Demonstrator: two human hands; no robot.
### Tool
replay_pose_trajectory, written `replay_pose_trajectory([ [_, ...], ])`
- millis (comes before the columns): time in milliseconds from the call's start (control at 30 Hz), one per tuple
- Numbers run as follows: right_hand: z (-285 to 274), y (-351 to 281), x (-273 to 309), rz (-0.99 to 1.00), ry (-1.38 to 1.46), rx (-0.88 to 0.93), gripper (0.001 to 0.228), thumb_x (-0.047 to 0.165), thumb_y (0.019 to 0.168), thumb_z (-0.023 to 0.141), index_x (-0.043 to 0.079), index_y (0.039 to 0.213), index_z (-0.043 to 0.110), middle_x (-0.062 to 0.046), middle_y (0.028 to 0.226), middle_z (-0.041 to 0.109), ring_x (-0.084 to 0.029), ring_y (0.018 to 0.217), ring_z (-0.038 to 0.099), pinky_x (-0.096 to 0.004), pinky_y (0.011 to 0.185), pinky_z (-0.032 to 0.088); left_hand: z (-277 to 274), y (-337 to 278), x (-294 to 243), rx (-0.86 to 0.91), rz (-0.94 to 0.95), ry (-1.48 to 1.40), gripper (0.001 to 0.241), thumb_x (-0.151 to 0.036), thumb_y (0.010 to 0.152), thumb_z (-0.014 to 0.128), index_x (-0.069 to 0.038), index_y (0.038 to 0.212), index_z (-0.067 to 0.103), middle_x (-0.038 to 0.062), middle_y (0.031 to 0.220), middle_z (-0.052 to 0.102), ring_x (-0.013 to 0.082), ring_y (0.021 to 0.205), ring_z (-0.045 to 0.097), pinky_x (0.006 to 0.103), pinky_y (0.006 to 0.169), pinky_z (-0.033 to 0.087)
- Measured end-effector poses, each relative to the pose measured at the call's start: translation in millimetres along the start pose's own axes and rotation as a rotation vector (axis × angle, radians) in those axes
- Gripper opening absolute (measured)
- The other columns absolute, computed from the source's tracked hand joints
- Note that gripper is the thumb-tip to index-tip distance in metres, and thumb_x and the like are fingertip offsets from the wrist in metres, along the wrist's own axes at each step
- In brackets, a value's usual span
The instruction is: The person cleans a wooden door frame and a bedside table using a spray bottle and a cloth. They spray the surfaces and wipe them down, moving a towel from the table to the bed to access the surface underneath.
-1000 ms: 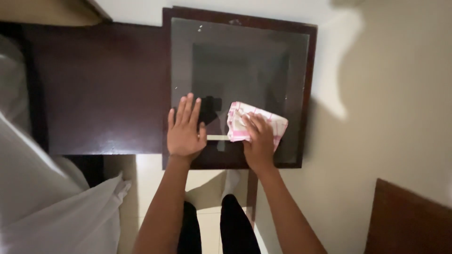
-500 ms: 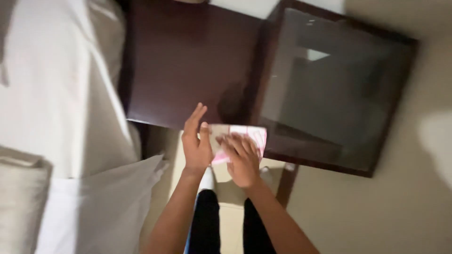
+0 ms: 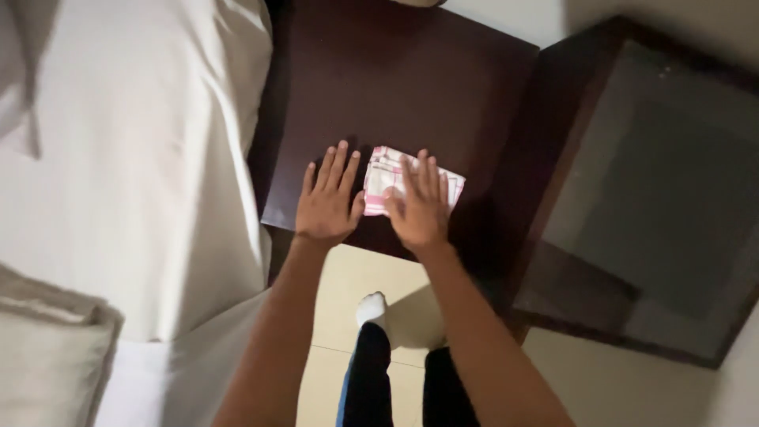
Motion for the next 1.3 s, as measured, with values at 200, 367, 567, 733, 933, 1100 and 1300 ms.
replay_pose_trajectory([
  [200, 28.1, -5.0, 4.3, 0.097, -0.17, 0.032, 0.074, 0.035, 0.092, 0.059, 0.013, 0.159, 0.035, -0.024, 0.163, 0.035, -0.044, 0.152, 0.034, -0.064, 0.121, 0.027, 12.2, 14.3, 16.4, 0.108, 0.038, 0.024, 0.069, -0.041, 0.097, 0.051, -0.018, 0.161, 0.037, 0.01, 0.171, 0.027, 0.0284, 0.157, 0.026, 0.0562, 0.123, 0.024],
  [367, 31.4, -0.7, -3.3, 0.044, -0.175, -0.125, 0.071, 0.038, 0.099, 0.056, 0.012, 0.161, 0.033, -0.025, 0.164, 0.035, -0.047, 0.152, 0.034, -0.065, 0.121, 0.027, 16.1, 19.0, 17.6, 0.155, 0.059, 0.026, 0.072, -0.042, 0.096, 0.054, -0.018, 0.161, 0.036, 0.01, 0.171, 0.026, 0.0289, 0.157, 0.026, 0.0566, 0.122, 0.024],
  [567, 29.9, -5.1, -0.2, 0.086, -0.185, -0.057, 0.072, 0.043, 0.096, 0.053, 0.012, 0.159, 0.034, -0.024, 0.163, 0.035, -0.045, 0.151, 0.034, -0.064, 0.118, 0.027, 19.0, 11.7, 17.4, 0.182, 0.022, 0.052, 0.074, -0.042, 0.093, 0.055, -0.019, 0.16, 0.036, 0.009, 0.17, 0.025, 0.0281, 0.156, 0.025, 0.0574, 0.121, 0.024],
  [733, 23.9, -13.7, -0.6, 0.071, -0.172, -0.14, 0.068, 0.043, 0.098, 0.051, 0.013, 0.158, 0.038, -0.021, 0.163, 0.038, -0.045, 0.152, 0.035, -0.064, 0.121, 0.028, 21.2, 6.4, 9.8, 0.159, 0.043, 0.081, 0.075, -0.041, 0.091, 0.055, -0.018, 0.159, 0.036, 0.011, 0.169, 0.025, 0.0294, 0.155, 0.026, 0.0575, 0.121, 0.023],
  [933, 24.7, -11.2, 3.4, 0.1, -0.155, -0.107, 0.067, 0.045, 0.095, 0.049, 0.014, 0.154, 0.045, -0.02, 0.16, 0.043, -0.041, 0.147, 0.041, -0.06, 0.117, 0.032, 20.3, 8.6, 13.0, 0.158, 0.022, 0.087, 0.075, -0.04, 0.088, 0.056, -0.017, 0.158, 0.037, 0.011, 0.168, 0.026, 0.031, 0.153, 0.027, 0.0576, 0.12, 0.025],
  [1100, 31.3, -12.0, -0.8, 0.109, -0.18, -0.122, 0.069, 0.047, 0.093, 0.051, 0.015, 0.154, 0.045, -0.02, 0.159, 0.042, -0.04, 0.146, 0.041, -0.059, 0.116, 0.032, 16.6, 16.4, 10.5, 0.171, 0.024, 0.103, 0.073, -0.039, 0.089, 0.057, -0.016, 0.156, 0.039, 0.013, 0.166, 0.027, 0.0315, 0.152, 0.028, 0.0585, 0.118, 0.026],
  [1300, 23.3, -8.3, 4.9, 0.111, -0.144, -0.189, 0.068, 0.043, 0.093, 0.054, 0.017, 0.155, 0.043, -0.017, 0.16, 0.043, -0.037, 0.149, 0.042, -0.057, 0.12, 0.031, 14.6, 12.2, 9.8, 0.16, 0.03, 0.092, 0.073, -0.041, 0.092, 0.052, -0.016, 0.158, 0.036, 0.013, 0.168, 0.026, 0.0309, 0.154, 0.025, 0.057, 0.12, 0.023],
])
Point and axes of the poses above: each hand's wrist, its own y-axis towards the middle knuckle, its own z-axis out of the palm, x = y × z, the point moved 4 cm from there along y, towards the middle knuckle
